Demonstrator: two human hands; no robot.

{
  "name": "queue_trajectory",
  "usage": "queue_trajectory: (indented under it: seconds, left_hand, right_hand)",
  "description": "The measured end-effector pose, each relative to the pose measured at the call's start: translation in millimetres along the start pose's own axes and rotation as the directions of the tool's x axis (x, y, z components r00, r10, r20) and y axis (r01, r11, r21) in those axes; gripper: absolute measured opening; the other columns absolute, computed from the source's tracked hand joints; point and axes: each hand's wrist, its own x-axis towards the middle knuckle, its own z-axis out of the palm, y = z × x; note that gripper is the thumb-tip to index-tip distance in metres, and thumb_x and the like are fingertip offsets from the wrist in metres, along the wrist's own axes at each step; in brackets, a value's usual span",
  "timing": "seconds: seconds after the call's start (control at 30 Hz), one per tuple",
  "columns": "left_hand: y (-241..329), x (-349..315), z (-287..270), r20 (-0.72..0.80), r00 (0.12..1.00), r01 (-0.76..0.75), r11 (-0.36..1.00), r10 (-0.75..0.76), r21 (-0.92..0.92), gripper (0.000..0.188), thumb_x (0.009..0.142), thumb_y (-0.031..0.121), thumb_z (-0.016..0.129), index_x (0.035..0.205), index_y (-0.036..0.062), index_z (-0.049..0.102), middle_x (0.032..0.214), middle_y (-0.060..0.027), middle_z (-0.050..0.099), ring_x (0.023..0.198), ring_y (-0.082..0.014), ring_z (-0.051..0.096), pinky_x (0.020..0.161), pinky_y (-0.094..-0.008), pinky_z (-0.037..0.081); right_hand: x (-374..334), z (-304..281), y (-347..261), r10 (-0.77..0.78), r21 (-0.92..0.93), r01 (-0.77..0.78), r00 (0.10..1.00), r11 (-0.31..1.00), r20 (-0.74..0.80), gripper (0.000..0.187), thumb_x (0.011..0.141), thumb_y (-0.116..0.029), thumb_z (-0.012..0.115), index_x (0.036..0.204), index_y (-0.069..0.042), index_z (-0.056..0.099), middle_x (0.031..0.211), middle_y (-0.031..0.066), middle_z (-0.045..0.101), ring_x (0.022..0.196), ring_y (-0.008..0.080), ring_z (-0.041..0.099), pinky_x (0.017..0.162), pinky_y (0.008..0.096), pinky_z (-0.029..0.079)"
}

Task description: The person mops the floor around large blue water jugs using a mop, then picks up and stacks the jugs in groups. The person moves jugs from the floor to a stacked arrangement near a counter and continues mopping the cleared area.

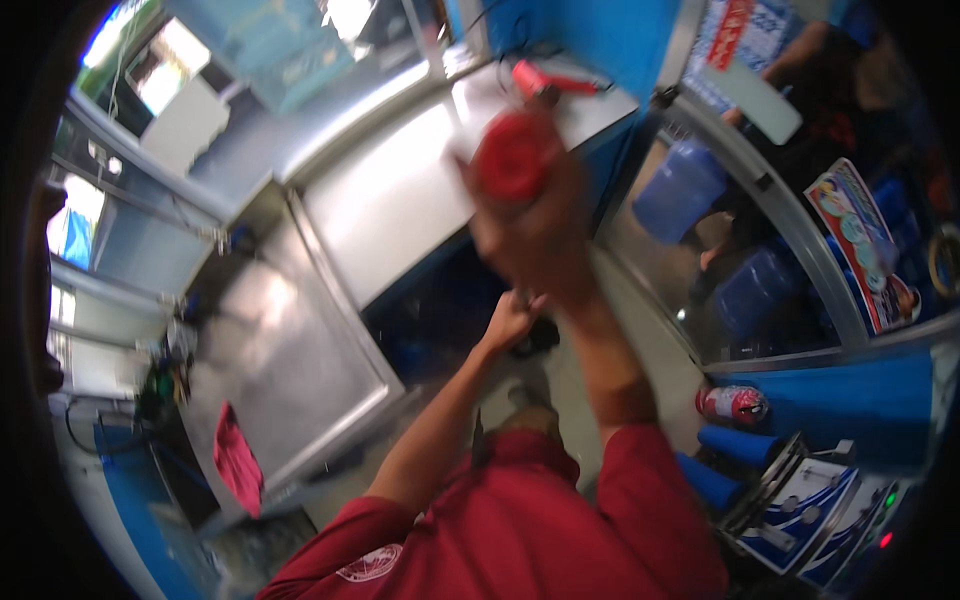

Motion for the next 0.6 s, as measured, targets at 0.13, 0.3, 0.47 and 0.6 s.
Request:
queue_trajectory:
  seconds: [0.13,0.3,0.47,0.6]
  left_hand:
    - [15.4,6.2,20.4,-0.135,0.990,0.000,0.968,-0.035,-0.251,0.033,0.088,0.025,0.066,0.077,-0.0036,0.055,0.061,-0.0173,0.051,0.055,-0.0273,0.047,0.056,-0.0394,0.041]
    - [18.8,-26.2,36.5,-0.133,0.978,0.123,0.960,-0.161,-0.251,0.020,0.080,0.021,0.065,0.079,0.0010,0.061,0.070,-0.0193,0.060,0.066,-0.0349,0.059,0.064,-0.0429,0.046]
    - [25.5,-52.4,52.3,-0.155,0.974,0.137,0.974,-0.165,-0.178,0.017,0.075,0.018,0.063,0.086,0.0074,0.071,0.083,-0.0200,0.067,0.084,-0.0383,0.065,0.076,-0.0483,0.051]
    - [23.4,-76.2,62.5,-0.045,0.994,0.102,0.994,-0.104,-0.044,0.015,0.072,0.019,0.065,0.082,0.0105,0.073,0.077,-0.0180,0.068,0.079,-0.0380,0.066,0.074,-0.0472,0.054]
  right_hand:
    - [58.3,-17.2,-9.0,-0.275,-0.059,0.272,0.960,0.960,-0.051,0.037,0.090,-0.002,0.067,0.125,-0.003,0.055,0.066,0.0016,0.057,0.044,0.0069,0.046,0.043,0.0226,0.036]
    - [38.2,-28.3,4.3,-0.117,-0.042,0.110,0.972,0.993,-0.204,0.031,0.088,0.001,0.067,0.115,-0.001,0.050,0.058,0.0075,0.055,0.043,0.0131,0.048,0.044,0.0252,0.039]
    - [19.6,-66.3,-12.3,-0.256,-0.198,0.231,0.960,0.953,-0.113,0.039,0.091,-0.018,0.068,0.115,-0.008,0.039,0.076,0.0083,0.047,0.039,0.0117,0.040,0.032,0.0230,0.033]
    - [-2.4,-92.2,-37.7,-0.351,-0.285,0.304,0.927,0.909,-0.132,0.023,0.094,-0.010,0.062,0.106,-0.008,0.043,0.068,0.0036,0.043,0.041,0.0108,0.041,0.032,0.0218,0.033]
